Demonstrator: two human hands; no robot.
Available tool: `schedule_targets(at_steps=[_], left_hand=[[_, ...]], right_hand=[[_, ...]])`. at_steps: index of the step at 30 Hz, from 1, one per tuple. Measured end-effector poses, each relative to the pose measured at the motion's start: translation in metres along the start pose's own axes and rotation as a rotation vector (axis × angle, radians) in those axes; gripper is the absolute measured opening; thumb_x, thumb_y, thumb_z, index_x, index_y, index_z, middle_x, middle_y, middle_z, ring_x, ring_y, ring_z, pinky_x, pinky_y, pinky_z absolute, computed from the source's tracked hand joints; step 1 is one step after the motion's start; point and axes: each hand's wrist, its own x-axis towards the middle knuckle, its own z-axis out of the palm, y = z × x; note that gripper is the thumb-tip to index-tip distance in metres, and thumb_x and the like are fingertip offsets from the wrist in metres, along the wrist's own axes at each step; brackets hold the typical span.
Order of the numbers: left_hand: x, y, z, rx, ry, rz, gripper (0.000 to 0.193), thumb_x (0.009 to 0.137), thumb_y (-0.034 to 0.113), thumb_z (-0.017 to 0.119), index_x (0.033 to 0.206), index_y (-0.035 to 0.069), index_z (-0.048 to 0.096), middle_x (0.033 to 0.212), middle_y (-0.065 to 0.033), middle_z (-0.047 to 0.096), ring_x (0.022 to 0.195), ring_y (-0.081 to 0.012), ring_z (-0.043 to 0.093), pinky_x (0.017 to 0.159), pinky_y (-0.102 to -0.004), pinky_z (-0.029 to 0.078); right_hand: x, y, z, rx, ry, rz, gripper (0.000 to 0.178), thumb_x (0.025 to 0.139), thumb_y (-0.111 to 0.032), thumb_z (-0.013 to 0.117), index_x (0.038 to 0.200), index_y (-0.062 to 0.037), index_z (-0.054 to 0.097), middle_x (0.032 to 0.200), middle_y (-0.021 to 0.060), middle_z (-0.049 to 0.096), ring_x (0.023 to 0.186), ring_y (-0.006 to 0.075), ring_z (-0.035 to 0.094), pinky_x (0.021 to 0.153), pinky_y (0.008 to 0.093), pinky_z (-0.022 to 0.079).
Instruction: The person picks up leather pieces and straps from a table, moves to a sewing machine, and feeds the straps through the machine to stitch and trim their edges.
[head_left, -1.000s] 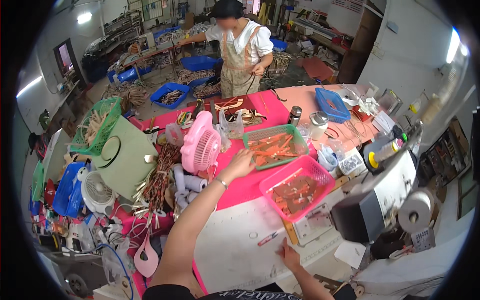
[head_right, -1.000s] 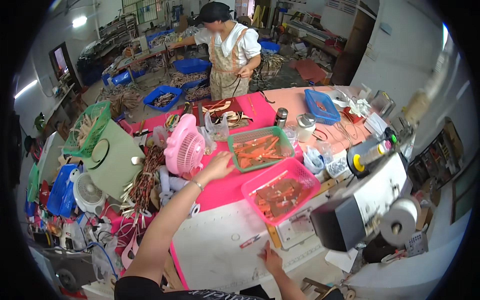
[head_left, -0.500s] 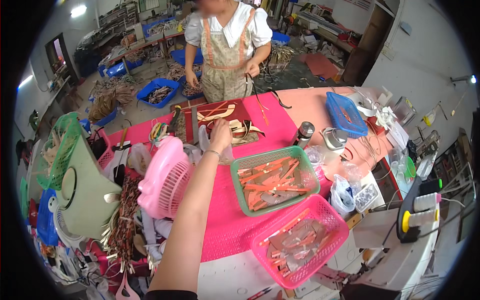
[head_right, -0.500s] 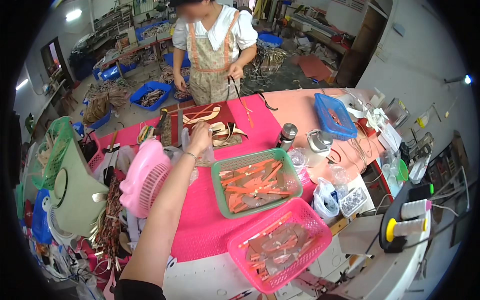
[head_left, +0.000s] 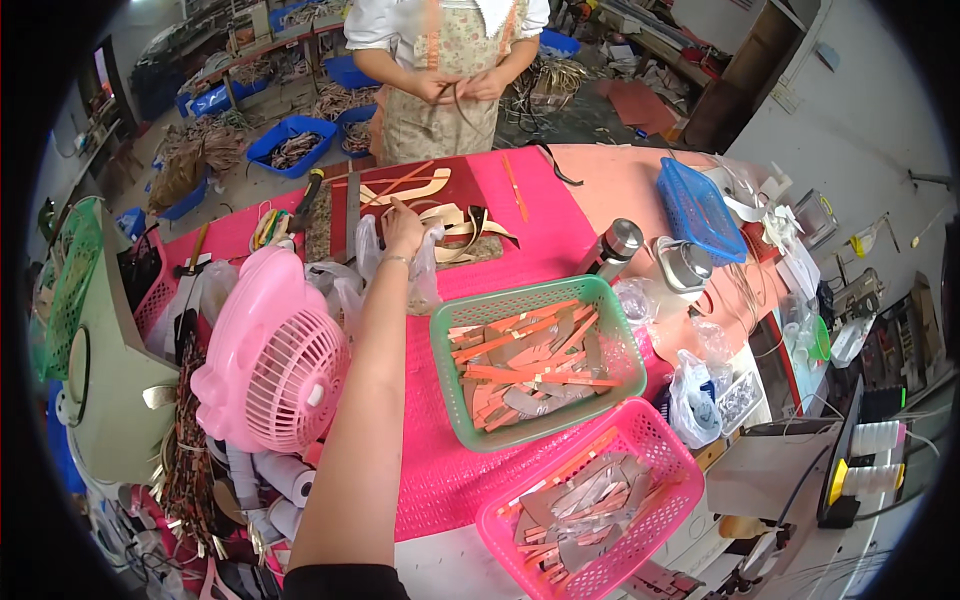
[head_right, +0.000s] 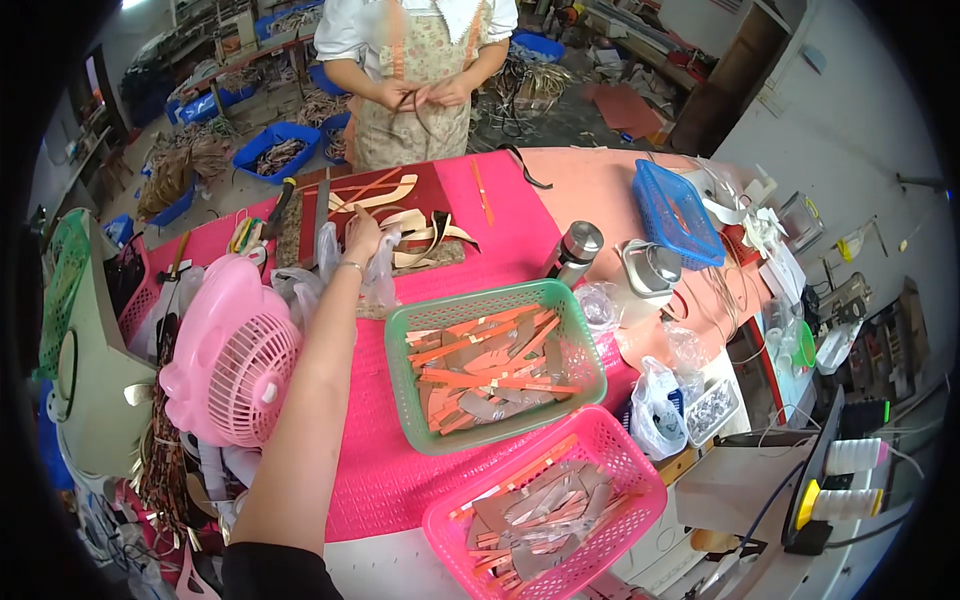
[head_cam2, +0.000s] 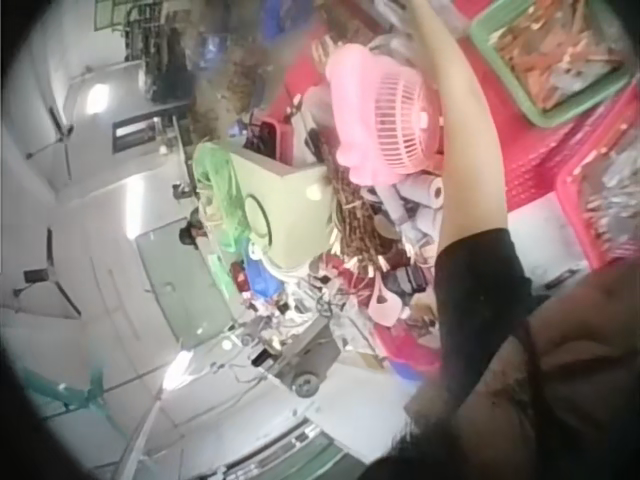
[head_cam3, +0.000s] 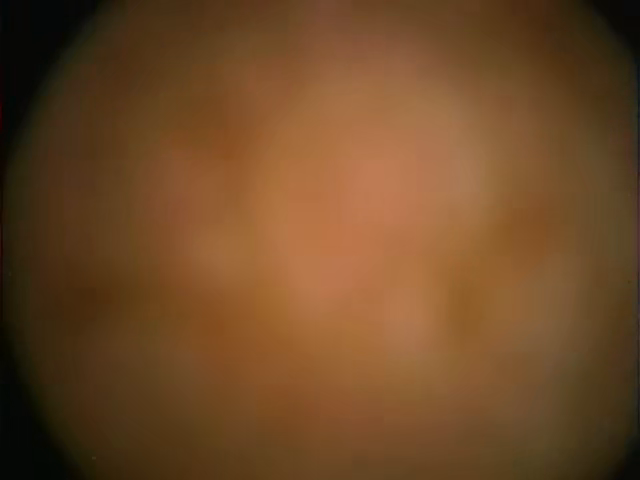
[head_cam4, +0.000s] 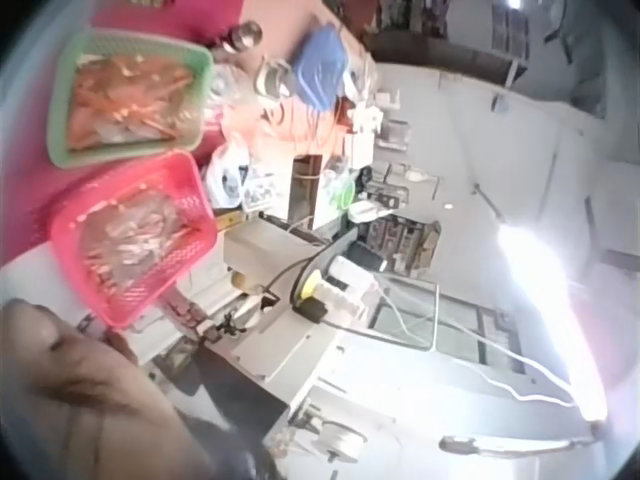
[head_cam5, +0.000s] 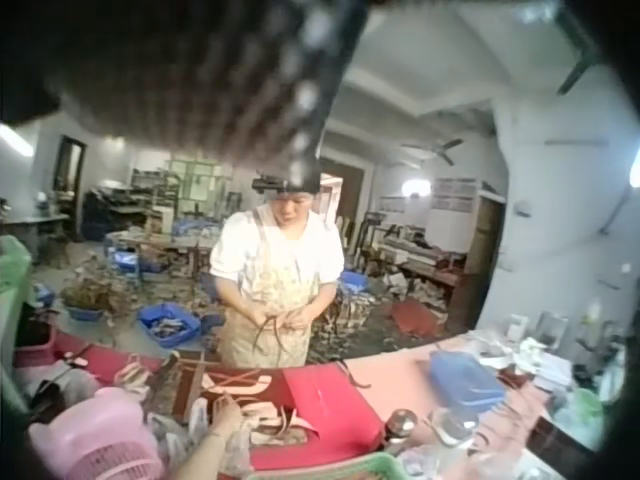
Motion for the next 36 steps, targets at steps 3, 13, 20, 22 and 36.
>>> schedule_targets(at_steps=[3,13,20,22,36], left_hand=[[-0.017,0.013,0.017,0.174,-0.074,0.095,0.07,0.086,0.019,0.053,0.144,-0.003,0.02,0.149,-0.02,0.027,0.136,-0.0319,0.032,0.114,-0.0474,0.016],[-0.035,-0.004,0.044,0.325,0.09,0.265,0.058,0.088,0.019,0.044,0.141,-0.001,0.029,0.133,-0.0173,0.044,0.125,-0.0314,0.043,0.107,-0.052,0.027],[-0.051,0.016,0.036,0.433,0.083,0.509,0.026,0.089,0.014,0.045,0.109,0.0,0.054,0.106,-0.0146,0.059,0.105,-0.029,0.054,0.086,-0.0403,0.046],[-0.052,0.016,0.031,0.488,0.056,0.565,0.026,0.086,0.016,0.052,0.107,0.002,0.056,0.101,-0.0117,0.061,0.102,-0.0286,0.057,0.084,-0.0416,0.048],[-0.081,0.039,-0.066,0.122,0.077,0.483,0.037,0.077,0.019,0.067,0.111,0.005,0.06,0.108,-0.0171,0.057,0.108,-0.0333,0.054,0.091,-0.0417,0.043]], right_hand=[[0.001,0.001,-0.003,0.001,0.02,0.025,0.039,0.096,-0.028,0.044,0.13,-0.0109,0.047,0.117,0.012,0.059,0.1,0.0241,0.061,0.086,0.034,0.046],[-0.005,0.003,-0.005,-0.025,0.002,0.017,0.038,0.095,-0.026,0.044,0.129,-0.0101,0.048,0.115,0.0117,0.059,0.099,0.0242,0.061,0.085,0.0342,0.046],[-0.009,0.001,-0.006,-0.04,0.006,0.03,0.037,0.094,-0.024,0.045,0.128,-0.0096,0.048,0.113,0.0116,0.059,0.098,0.0243,0.061,0.085,0.0344,0.046],[-0.01,0.001,-0.006,-0.044,0.002,0.024,0.037,0.094,-0.024,0.045,0.127,-0.0094,0.048,0.113,0.0116,0.059,0.098,0.0243,0.061,0.085,0.0344,0.046],[-0.033,-0.001,-0.004,-0.045,0.006,-0.018,0.035,0.092,-0.021,0.046,0.125,-0.0084,0.049,0.11,0.0113,0.06,0.096,0.0244,0.062,0.085,0.0347,0.046]])
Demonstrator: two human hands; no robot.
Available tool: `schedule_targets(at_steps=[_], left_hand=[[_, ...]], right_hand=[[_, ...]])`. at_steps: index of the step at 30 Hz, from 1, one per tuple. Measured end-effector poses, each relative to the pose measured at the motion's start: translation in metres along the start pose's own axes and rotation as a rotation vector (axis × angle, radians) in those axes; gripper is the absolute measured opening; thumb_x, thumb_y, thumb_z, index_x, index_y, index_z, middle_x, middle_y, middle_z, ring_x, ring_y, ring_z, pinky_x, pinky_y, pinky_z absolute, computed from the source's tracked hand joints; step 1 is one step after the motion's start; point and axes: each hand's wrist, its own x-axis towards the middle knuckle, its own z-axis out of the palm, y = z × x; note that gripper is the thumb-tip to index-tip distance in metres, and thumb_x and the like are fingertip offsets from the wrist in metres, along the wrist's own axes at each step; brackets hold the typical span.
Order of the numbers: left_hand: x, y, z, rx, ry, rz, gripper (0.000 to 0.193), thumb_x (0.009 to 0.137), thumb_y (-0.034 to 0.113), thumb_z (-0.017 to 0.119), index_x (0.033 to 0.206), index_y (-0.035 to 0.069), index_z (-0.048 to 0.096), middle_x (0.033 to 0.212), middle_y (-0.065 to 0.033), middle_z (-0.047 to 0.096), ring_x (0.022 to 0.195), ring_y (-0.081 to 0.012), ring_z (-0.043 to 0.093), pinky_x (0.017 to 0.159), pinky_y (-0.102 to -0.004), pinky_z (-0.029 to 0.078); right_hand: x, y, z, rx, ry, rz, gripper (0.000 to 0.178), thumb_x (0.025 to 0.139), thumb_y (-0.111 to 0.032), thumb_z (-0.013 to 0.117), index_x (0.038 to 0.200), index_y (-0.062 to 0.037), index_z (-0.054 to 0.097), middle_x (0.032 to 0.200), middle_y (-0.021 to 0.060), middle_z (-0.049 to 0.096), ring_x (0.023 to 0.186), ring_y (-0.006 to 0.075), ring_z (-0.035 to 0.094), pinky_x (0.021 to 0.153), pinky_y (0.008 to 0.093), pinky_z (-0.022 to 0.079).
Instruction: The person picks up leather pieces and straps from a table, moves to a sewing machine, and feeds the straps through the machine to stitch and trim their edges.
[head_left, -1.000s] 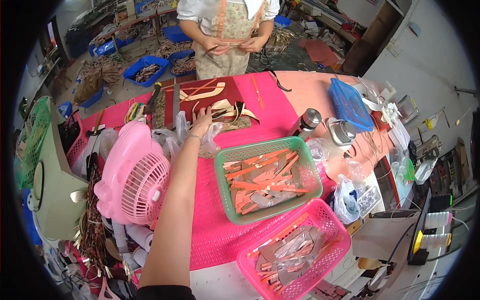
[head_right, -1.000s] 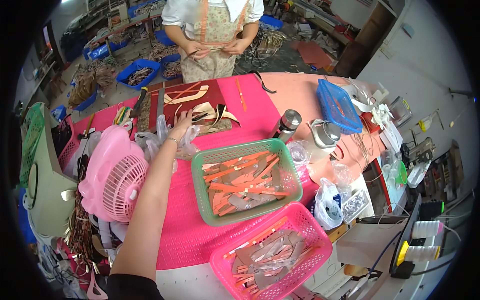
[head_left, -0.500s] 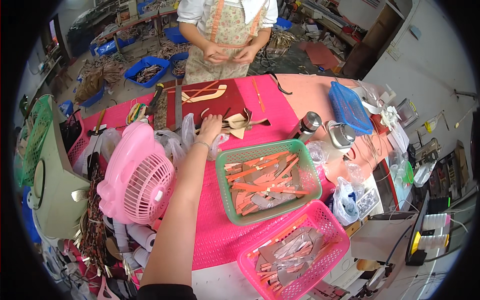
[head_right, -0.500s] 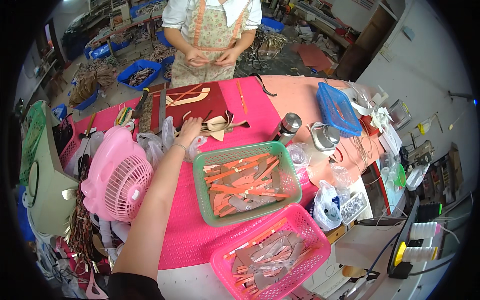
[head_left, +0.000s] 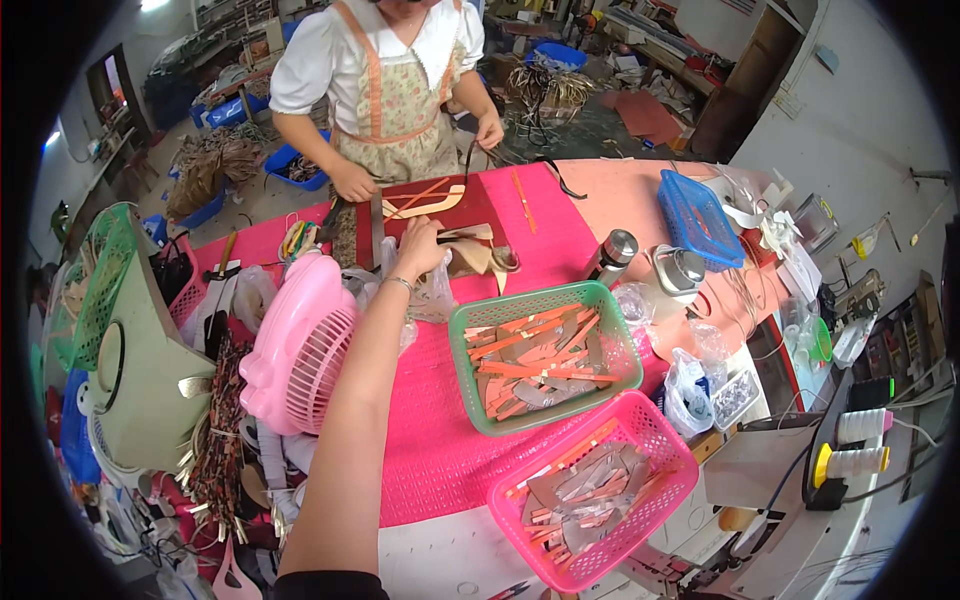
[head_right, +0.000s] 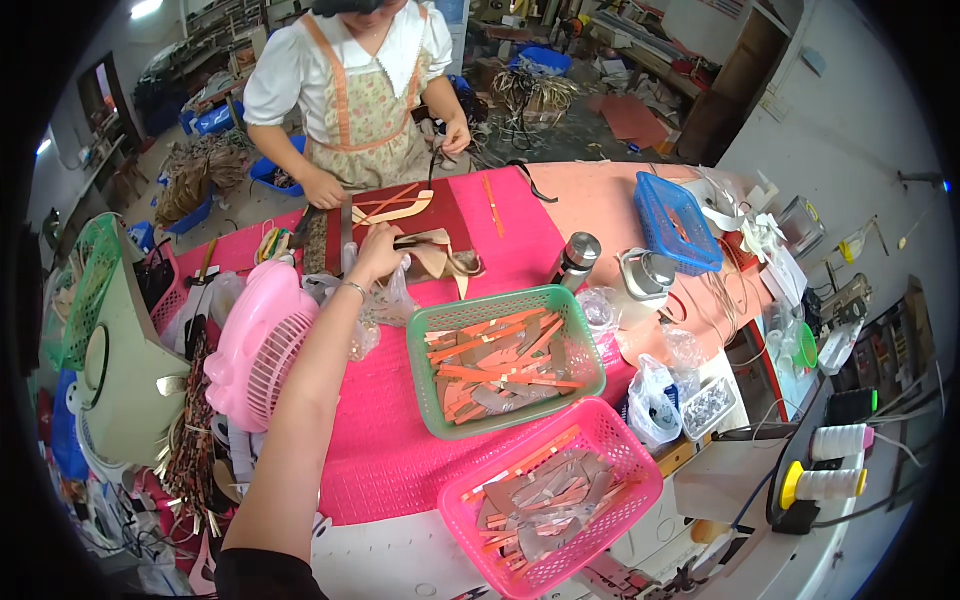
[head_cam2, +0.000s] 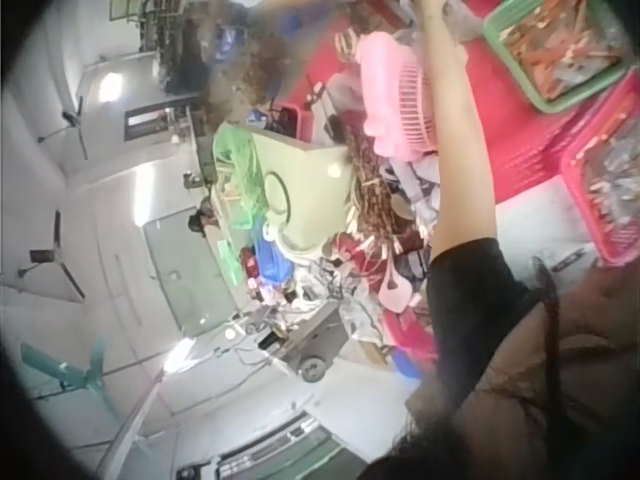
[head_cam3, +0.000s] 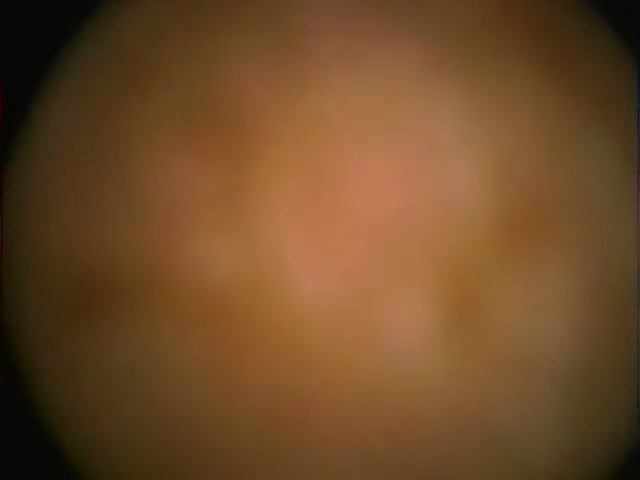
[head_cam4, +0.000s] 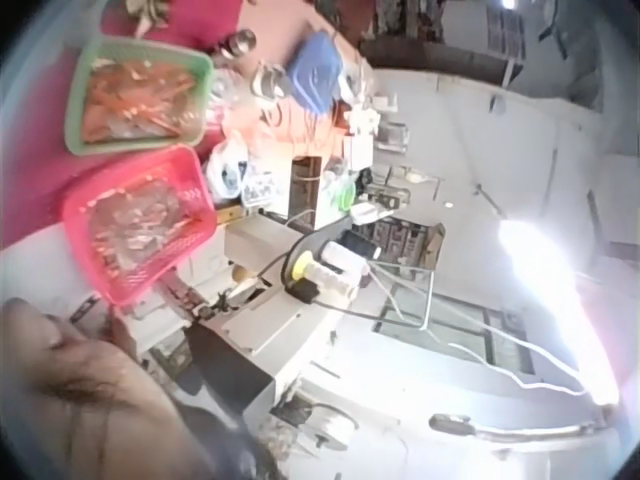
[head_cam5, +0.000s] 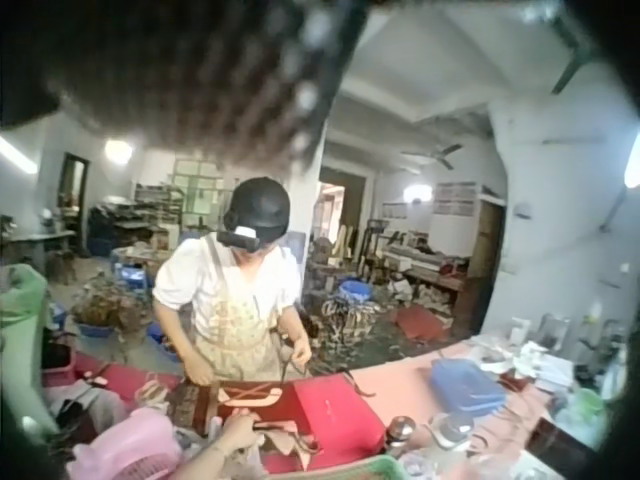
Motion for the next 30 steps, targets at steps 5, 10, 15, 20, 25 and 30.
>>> schedule_targets(at_steps=[5,10,15,20,25,30], left_hand=[[0.01,-0.009,-0.035,-0.18,0.036,-0.018,0.036,0.083,0.031,0.065,0.107,0.004,0.058,0.106,-0.0171,0.06,0.104,-0.0351,0.056,0.086,-0.043,0.045],[0.011,0.02,-0.076,-0.383,0.099,-0.181,0.038,0.086,0.029,0.062,0.109,0.001,0.056,0.098,-0.0216,0.065,0.095,-0.0361,0.063,0.08,-0.0445,0.047],[0.007,0.092,-0.091,-1.07,-0.014,-0.517,0.032,0.087,0.022,0.061,0.098,-0.007,0.057,0.067,-0.0119,0.06,0.047,-0.0237,0.06,0.042,-0.0338,0.049],[0.026,0.105,0.021,-0.893,-0.189,-0.273,0.031,0.084,0.025,0.065,0.083,-0.006,0.067,0.067,-0.0126,0.065,0.052,-0.0216,0.062,0.052,-0.0353,0.049],[0.034,0.148,0.095,-0.439,-0.407,0.066,0.032,0.085,0.021,0.064,0.108,-0.001,0.062,0.092,-0.0184,0.069,0.081,-0.0246,0.066,0.068,-0.0364,0.05],[0.021,0.173,0.121,-0.287,-0.541,0.172,0.037,0.081,0.023,0.065,0.109,-0.001,0.058,0.109,-0.0233,0.061,0.104,-0.0367,0.058,0.087,-0.0447,0.047]], right_hand=[[-0.015,0.003,0.006,0.013,-0.001,-0.032,0.035,0.092,-0.02,0.046,0.124,-0.008,0.05,0.109,0.0112,0.06,0.095,0.0244,0.062,0.085,0.0349,0.046],[-0.034,0.014,0.014,0.041,0.004,-0.042,0.034,0.091,-0.019,0.046,0.124,-0.0076,0.05,0.108,0.0111,0.06,0.095,0.0244,0.062,0.084,0.035,0.047],[-0.055,0.028,0.021,0.081,0.016,-0.036,0.034,0.091,-0.018,0.046,0.123,-0.0072,0.051,0.107,0.0109,0.06,0.094,0.0245,0.062,0.084,0.0351,0.047],[-0.062,0.045,0.031,0.094,-0.004,-0.03,0.033,0.09,-0.017,0.048,0.122,-0.0077,0.051,0.107,0.0105,0.06,0.095,0.0243,0.062,0.084,0.0353,0.047],[-0.053,0.031,0.012,0.076,-0.001,0.003,0.04,0.089,-0.022,0.05,0.127,-0.0087,0.046,0.104,0.0106,0.061,0.092,0.0255,0.062,0.081,0.0364,0.048],[-0.047,0.029,-0.001,0.061,0.01,0.038,0.047,0.089,-0.028,0.052,0.131,-0.0098,0.042,0.101,0.0107,0.062,0.09,0.0268,0.062,0.079,0.0376,0.048]])
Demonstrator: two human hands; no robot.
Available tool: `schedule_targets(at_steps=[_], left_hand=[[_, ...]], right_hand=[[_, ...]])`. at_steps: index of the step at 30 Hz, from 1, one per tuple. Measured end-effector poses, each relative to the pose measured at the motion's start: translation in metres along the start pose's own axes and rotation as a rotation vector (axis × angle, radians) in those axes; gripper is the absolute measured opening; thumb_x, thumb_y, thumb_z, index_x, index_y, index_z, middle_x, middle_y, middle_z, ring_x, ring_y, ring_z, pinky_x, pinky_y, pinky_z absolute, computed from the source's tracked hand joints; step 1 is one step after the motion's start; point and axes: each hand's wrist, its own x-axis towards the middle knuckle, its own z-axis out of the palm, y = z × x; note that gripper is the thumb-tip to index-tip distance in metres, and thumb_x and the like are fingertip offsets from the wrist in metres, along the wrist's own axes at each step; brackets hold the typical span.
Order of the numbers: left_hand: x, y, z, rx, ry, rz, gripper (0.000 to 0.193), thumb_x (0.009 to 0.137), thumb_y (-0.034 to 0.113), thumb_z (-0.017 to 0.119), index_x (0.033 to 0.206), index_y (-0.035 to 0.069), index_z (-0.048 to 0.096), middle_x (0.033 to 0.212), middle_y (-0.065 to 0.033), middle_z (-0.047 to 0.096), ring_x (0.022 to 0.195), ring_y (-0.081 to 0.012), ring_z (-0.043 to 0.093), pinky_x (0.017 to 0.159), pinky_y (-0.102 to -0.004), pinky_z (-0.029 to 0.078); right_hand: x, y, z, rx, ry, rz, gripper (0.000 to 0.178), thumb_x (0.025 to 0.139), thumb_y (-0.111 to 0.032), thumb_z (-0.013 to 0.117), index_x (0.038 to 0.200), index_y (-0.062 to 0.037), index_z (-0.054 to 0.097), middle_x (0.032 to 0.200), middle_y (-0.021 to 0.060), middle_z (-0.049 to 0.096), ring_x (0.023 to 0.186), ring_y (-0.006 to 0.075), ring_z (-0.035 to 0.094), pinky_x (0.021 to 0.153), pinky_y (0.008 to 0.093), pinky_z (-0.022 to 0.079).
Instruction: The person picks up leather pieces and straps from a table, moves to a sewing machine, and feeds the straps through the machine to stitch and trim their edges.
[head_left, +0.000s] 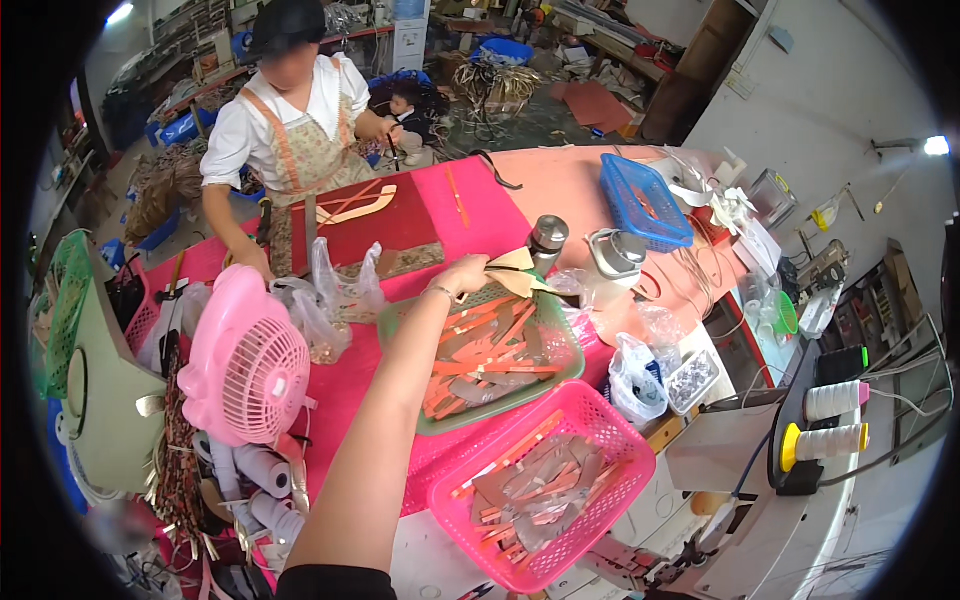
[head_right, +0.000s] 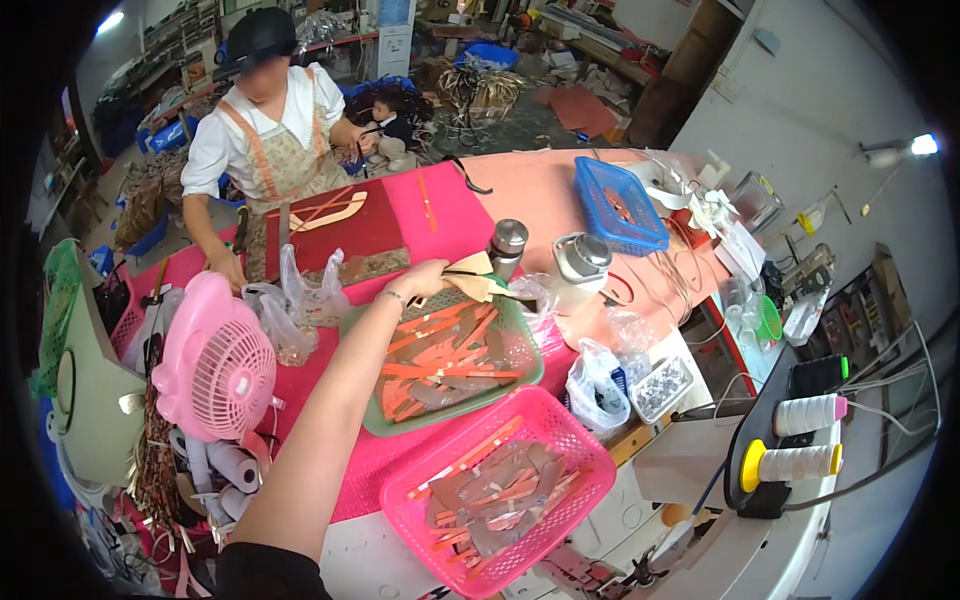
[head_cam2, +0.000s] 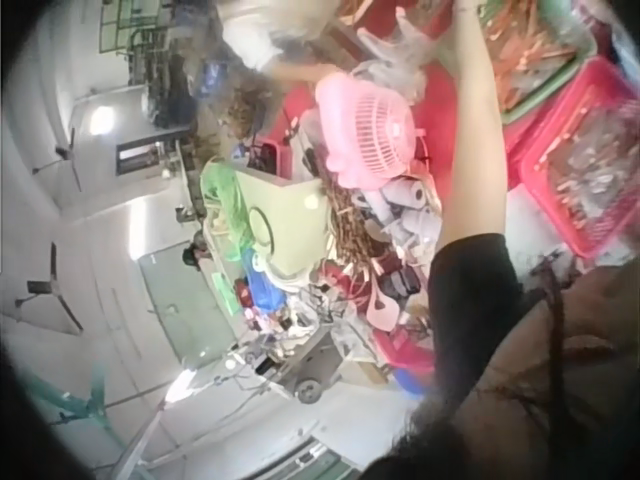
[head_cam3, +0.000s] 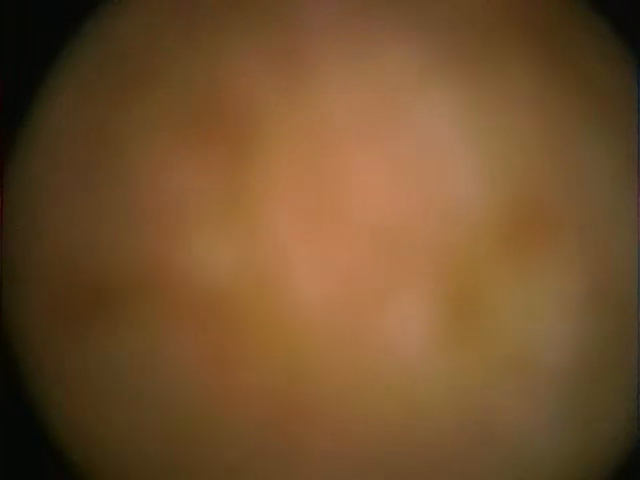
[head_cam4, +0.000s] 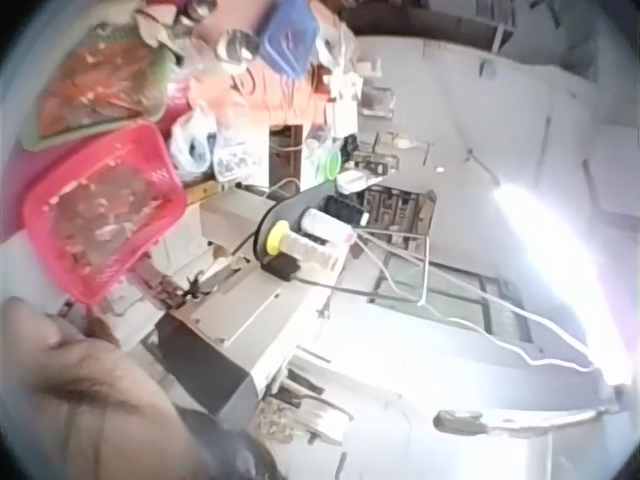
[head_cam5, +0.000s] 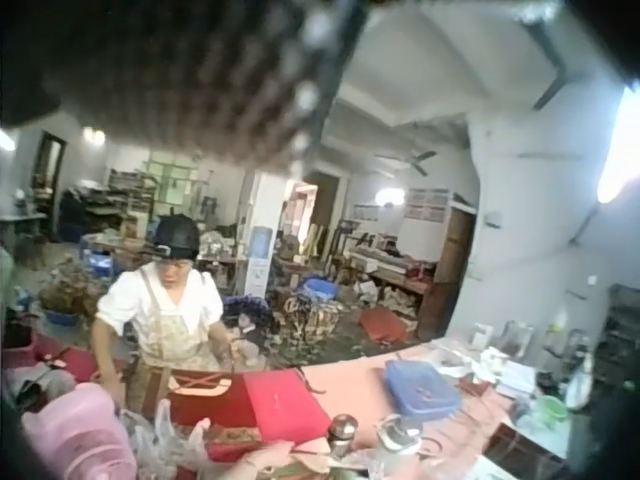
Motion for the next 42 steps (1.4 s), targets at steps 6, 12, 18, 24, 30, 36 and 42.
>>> schedule_targets(at_steps=[6,12,18,24,30,36,42], left_hand=[[-0.078,0.033,-0.046,-0.029,0.669,0.147,0.026,0.079,0.003,0.057,0.104,0.001,0.051,0.1,-0.0202,0.057,0.096,-0.04,0.057,0.083,-0.0477,0.046],[-0.261,0.127,-0.1,-0.708,0.573,-0.302,0.029,0.088,0.014,0.058,0.109,-0.003,0.049,0.088,-0.0185,0.059,0.09,-0.0332,0.063,0.074,-0.0443,0.048],[-0.452,0.132,-0.082,-1.128,0.537,-0.142,0.023,0.091,0.015,0.057,0.108,0.002,0.053,0.071,0.0026,0.05,0.056,-0.0068,0.043,0.05,-0.0223,0.034],[-0.601,0.149,-0.042,-1.182,0.636,-0.287,0.022,0.09,0.017,0.059,0.107,0.003,0.055,0.073,0.0045,0.049,0.06,-0.0052,0.042,0.052,-0.0218,0.034],[-0.688,0.172,-0.008,-1.206,0.626,-0.312,0.023,0.09,0.02,0.06,0.106,0.004,0.056,0.076,0.0047,0.049,0.063,-0.0049,0.043,0.059,-0.0211,0.037],[-0.75,0.181,0.021,-1.256,0.68,-0.44,0.023,0.09,0.02,0.06,0.106,0.004,0.056,0.077,0.0045,0.05,0.064,-0.0048,0.042,0.061,-0.0216,0.039],[-0.791,0.192,0.049,-1.342,0.707,-0.495,0.015,0.09,0.019,0.061,0.095,0.006,0.055,0.074,0.004,0.049,0.06,-0.0062,0.044,0.06,-0.0229,0.039]], right_hand=[[-0.003,0.005,-0.008,-0.052,-0.037,-0.059,0.056,0.088,-0.034,0.054,0.136,-0.011,0.036,0.098,0.0109,0.064,0.087,0.0283,0.063,0.075,0.039,0.049],[-0.018,0.017,-0.002,-0.142,-0.08,-0.176,0.066,0.088,-0.041,0.056,0.141,-0.0123,0.03,0.094,0.011,0.065,0.084,0.0298,0.063,0.072,0.0405,0.05],[-0.014,0.012,-0.006,-0.402,-0.214,-0.315,0.068,0.087,-0.043,0.059,0.141,-0.0119,0.033,0.088,0.0101,0.066,0.079,0.028,0.063,0.068,0.0394,0.05],[-0.023,-0.177,-0.045,0.304,-0.067,-0.781,0.024,0.091,-0.02,0.059,0.109,-0.005,0.067,0.065,-0.0005,0.055,0.063,0.0068,0.049,0.054,0.0282,0.04],[-0.013,-0.364,-0.117,0.505,0.366,-0.96,0.022,0.091,-0.023,0.061,0.095,-0.0018,0.064,0.06,-0.0049,0.046,0.053,0.0047,0.04,0.048,0.0239,0.031],[-0.056,-0.315,-0.057,0.39,0.155,-0.962,0.033,0.09,-0.028,0.06,0.089,0.0035,0.069,0.055,-0.0023,0.049,0.053,0.0056,0.044,0.051,0.027,0.038],[-0.08,-0.267,0.006,0.513,-0.316,-0.625,0.033,0.093,-0.034,0.057,0.1,-0.0028,0.066,0.085,0.01,0.072,0.038,0.0025,0.032,0.035,0.0214,0.022]])
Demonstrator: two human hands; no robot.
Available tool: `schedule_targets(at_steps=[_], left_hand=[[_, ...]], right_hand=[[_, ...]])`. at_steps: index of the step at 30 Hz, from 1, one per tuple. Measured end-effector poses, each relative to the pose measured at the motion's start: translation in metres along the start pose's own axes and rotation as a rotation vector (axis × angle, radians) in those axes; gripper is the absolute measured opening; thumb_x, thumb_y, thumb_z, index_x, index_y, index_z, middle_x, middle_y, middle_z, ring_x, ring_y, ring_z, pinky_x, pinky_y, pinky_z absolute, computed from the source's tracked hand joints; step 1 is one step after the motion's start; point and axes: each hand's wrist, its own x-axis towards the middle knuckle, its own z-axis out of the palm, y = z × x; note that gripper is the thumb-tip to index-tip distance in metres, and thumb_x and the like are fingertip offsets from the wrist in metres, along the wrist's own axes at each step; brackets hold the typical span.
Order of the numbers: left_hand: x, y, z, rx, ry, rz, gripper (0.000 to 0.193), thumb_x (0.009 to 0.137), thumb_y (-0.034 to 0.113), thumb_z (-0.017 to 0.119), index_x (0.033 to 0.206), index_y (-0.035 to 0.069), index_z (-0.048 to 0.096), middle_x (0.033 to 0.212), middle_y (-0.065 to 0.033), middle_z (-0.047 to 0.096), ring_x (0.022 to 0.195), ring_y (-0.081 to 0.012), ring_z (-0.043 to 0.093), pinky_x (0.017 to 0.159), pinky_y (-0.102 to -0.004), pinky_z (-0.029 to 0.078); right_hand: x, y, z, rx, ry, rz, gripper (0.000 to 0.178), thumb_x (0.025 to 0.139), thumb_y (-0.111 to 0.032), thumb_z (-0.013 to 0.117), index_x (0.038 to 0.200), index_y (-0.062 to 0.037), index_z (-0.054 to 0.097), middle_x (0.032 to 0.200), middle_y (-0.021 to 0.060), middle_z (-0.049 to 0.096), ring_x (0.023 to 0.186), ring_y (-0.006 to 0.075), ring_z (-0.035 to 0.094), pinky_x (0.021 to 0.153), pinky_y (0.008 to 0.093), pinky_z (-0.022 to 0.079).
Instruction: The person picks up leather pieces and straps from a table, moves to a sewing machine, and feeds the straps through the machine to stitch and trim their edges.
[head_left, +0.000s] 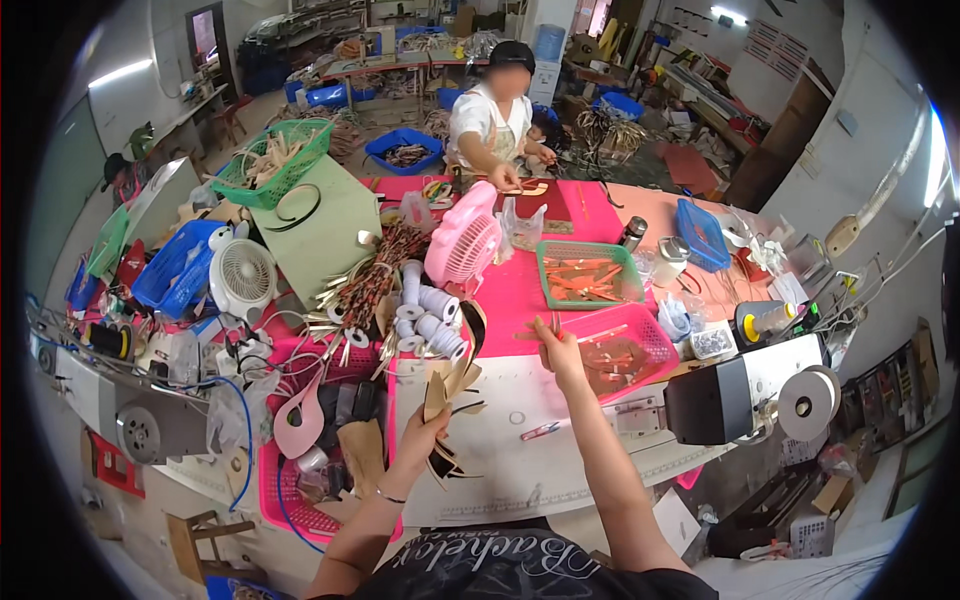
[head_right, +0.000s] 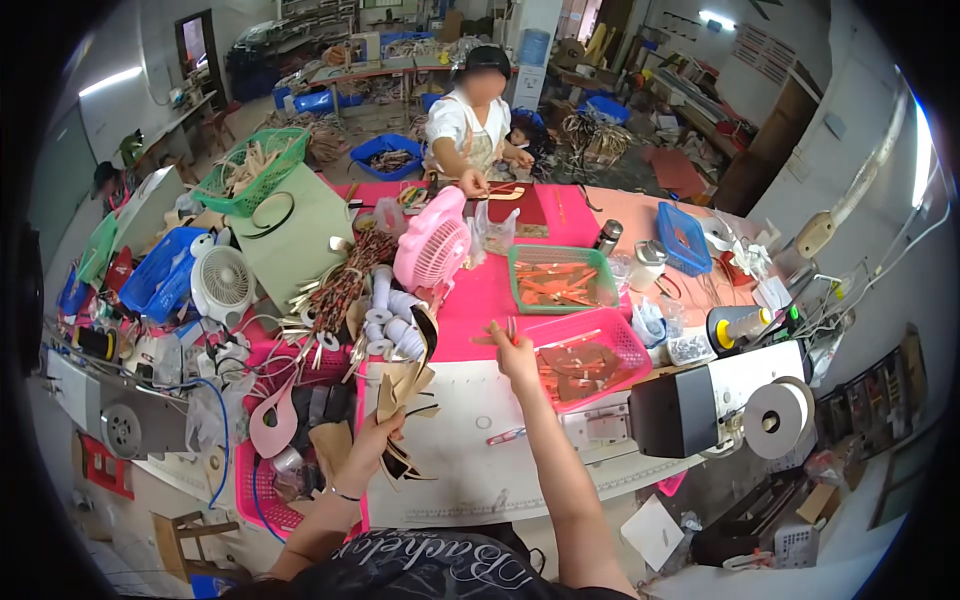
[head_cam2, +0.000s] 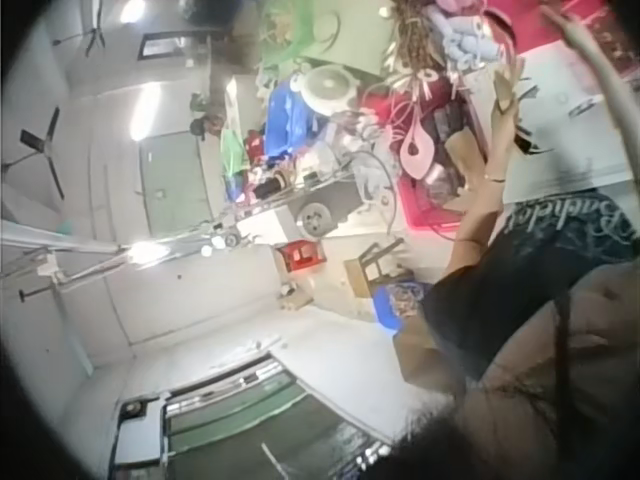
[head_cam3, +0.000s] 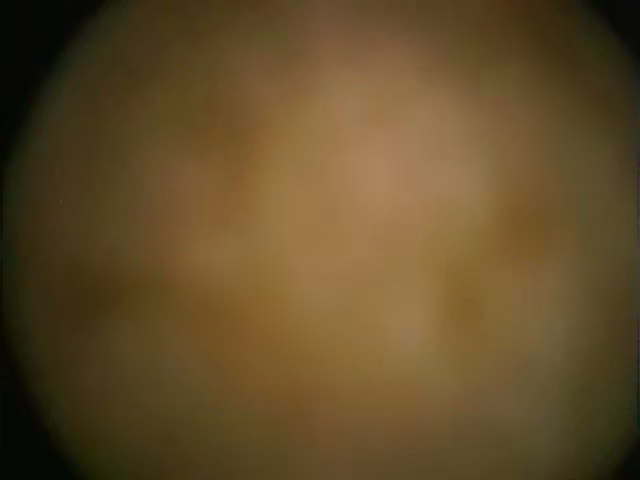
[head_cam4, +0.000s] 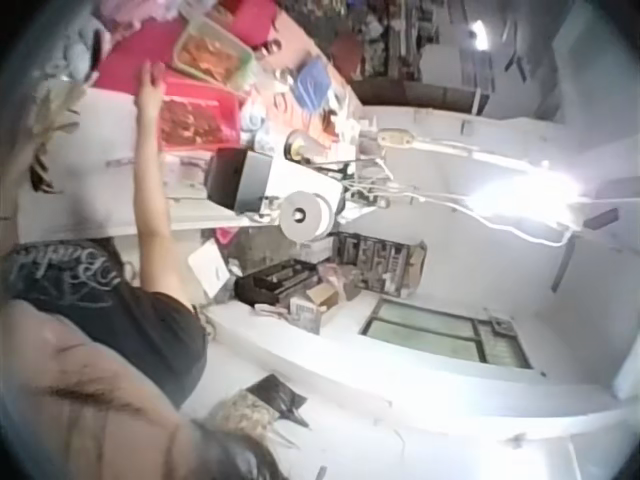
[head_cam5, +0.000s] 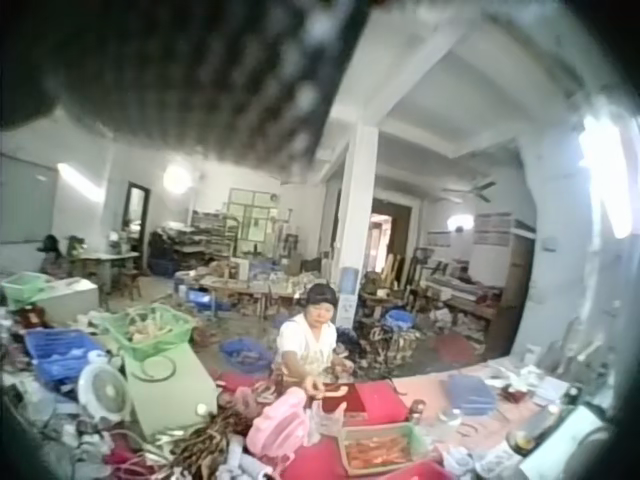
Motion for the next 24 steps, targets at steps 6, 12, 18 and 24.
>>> schedule_targets(at_steps=[6,12,18,24], left_hand=[[-0.029,-0.026,-0.031,-0.076,0.033,-0.052,0.02,0.089,0.02,0.064,0.1,0.006,0.055,0.073,0.0045,0.048,0.062,-0.0061,0.044,0.063,-0.0235,0.04],[-0.046,-0.033,-0.044,0.053,0.173,0.018,0.022,0.087,0.019,0.065,0.1,0.004,0.057,0.077,0.0024,0.053,0.066,-0.0071,0.047,0.06,-0.0228,0.037],[-0.059,-0.037,-0.045,0.012,0.31,0.044,0.02,0.088,0.015,0.063,0.102,0.003,0.057,0.078,0.0017,0.053,0.068,-0.0075,0.047,0.061,-0.0225,0.038],[-0.059,-0.018,-0.019,-0.003,0.359,0.045,0.016,0.089,0.015,0.062,0.098,0.003,0.059,0.077,0.0021,0.053,0.068,-0.0072,0.048,0.061,-0.0228,0.038]], right_hand=[[0.088,-0.002,0.003,0.159,0.042,-0.009,0.046,0.095,-0.042,0.05,0.108,0.0021,0.058,0.103,0.0161,0.068,0.038,0.006,0.028,0.036,0.0227,0.022],[0.217,-0.028,0.027,0.394,0.044,0.038,0.05,0.094,-0.049,0.048,0.097,0.0002,0.055,0.099,0.0172,0.066,0.04,0.0071,0.025,0.038,0.0239,0.022],[0.281,-0.053,0.071,0.616,0.122,0.063,0.04,0.095,-0.039,0.053,0.071,-0.0123,0.037,0.059,0.005,0.049,0.039,0.0079,0.022,0.038,0.023,0.019],[0.302,-0.045,0.053,0.626,0.096,-0.001,0.026,0.092,-0.019,0.058,0.07,-0.0116,0.046,0.057,-0.0016,0.045,0.039,0.0084,0.026,0.039,0.0241,0.018]])
